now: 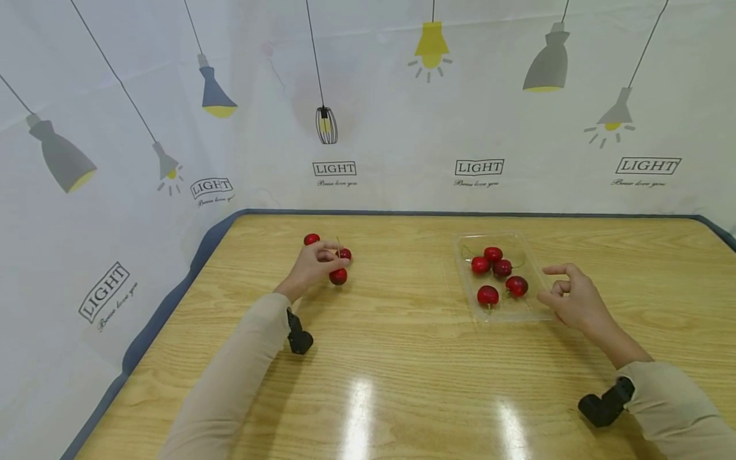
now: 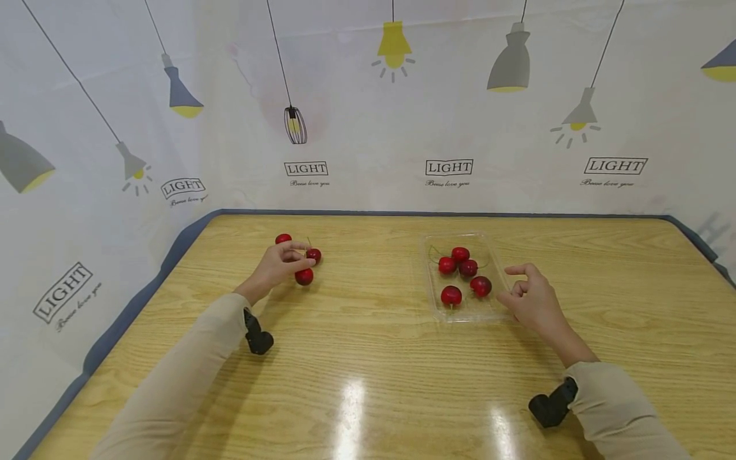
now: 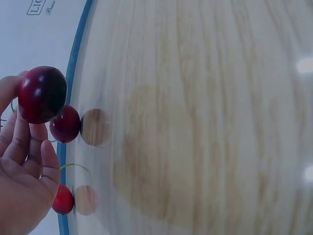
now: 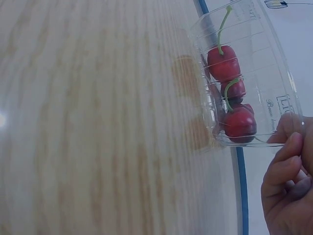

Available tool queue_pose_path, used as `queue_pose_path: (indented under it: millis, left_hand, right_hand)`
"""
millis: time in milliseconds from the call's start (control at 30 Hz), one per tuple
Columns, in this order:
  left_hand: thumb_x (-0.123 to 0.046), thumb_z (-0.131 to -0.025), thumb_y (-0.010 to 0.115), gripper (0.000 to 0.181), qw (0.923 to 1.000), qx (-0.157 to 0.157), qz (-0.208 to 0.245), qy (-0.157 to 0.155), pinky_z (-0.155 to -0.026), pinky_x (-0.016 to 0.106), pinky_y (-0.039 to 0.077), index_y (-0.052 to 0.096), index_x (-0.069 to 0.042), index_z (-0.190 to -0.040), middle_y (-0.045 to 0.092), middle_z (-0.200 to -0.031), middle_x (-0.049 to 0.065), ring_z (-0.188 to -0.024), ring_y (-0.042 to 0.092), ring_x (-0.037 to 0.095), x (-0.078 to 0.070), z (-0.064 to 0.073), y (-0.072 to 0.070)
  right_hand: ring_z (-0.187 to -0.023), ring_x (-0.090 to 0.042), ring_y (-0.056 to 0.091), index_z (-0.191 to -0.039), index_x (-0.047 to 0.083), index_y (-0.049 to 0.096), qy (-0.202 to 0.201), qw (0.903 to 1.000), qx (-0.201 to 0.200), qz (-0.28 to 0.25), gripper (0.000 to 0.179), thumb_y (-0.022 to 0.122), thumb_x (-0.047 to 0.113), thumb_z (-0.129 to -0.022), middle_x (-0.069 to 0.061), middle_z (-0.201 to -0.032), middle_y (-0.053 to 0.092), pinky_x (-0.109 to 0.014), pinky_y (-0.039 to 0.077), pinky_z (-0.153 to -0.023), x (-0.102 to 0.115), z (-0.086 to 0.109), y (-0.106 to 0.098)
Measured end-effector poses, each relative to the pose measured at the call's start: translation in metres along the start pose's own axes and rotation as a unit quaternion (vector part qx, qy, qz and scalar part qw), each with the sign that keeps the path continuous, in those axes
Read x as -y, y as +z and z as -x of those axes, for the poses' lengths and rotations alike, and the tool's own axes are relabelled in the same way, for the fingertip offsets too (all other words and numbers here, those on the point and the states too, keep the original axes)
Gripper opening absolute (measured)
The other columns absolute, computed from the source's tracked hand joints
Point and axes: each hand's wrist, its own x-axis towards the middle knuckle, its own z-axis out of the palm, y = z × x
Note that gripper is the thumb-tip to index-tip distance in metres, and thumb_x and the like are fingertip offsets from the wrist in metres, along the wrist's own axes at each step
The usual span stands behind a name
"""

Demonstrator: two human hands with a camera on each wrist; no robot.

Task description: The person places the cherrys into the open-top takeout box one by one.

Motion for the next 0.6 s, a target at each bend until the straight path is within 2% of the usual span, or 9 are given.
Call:
queue_pose_path:
  millis: [200, 433, 600]
  left_hand:
    - [-0.021, -0.080, 0.067, 0.048, 0.9999, 0.007, 0.014, -0.004, -0.061, 0.023, 0.041, 0.051, 0.000, -0.120, 0.061, -0.084, 0.007, -0.076, 0.054, 0.012, -0.0010, 0.0005, 0.0000]
    - [-0.027, -0.083, 0.063, 0.042, 0.9999, -0.006, -0.010, 0.007, -0.063, 0.025, 0.040, 0.054, -0.004, -0.117, 0.060, -0.092, 0.011, -0.080, 0.054, 0.017, -0.0032, 0.0035, 0.0001]
    - [-0.027, -0.084, 0.061, 0.039, 0.9997, -0.010, -0.017, 0.011, -0.063, 0.026, 0.041, 0.055, -0.005, -0.116, 0.061, -0.089, 0.009, -0.080, 0.054, 0.018, -0.0027, 0.0045, 0.0000]
  right_hand:
    - [-0.036, -0.011, 0.034, -0.122, -0.009, 0.032, 0.003, 1.0000, 0.000, -0.002, 0.043, 0.050, 0.005, -0.086, -0.001, -0.056, 0.042, -0.028, 0.034, -0.037, 0.0002, 0.0000, -0.0006]
    - [-0.036, -0.012, 0.034, -0.123, -0.009, 0.032, 0.005, 1.0000, -0.002, 0.000, 0.044, 0.050, 0.005, -0.086, -0.001, -0.056, 0.043, -0.029, 0.034, -0.038, 0.0005, -0.0002, -0.0001]
    - [-0.036, -0.013, 0.035, -0.123, -0.009, 0.032, 0.002, 1.0000, -0.002, 0.004, 0.044, 0.050, 0.005, -0.086, -0.002, -0.056, 0.043, -0.029, 0.034, -0.038, 0.0000, -0.0002, 0.0001]
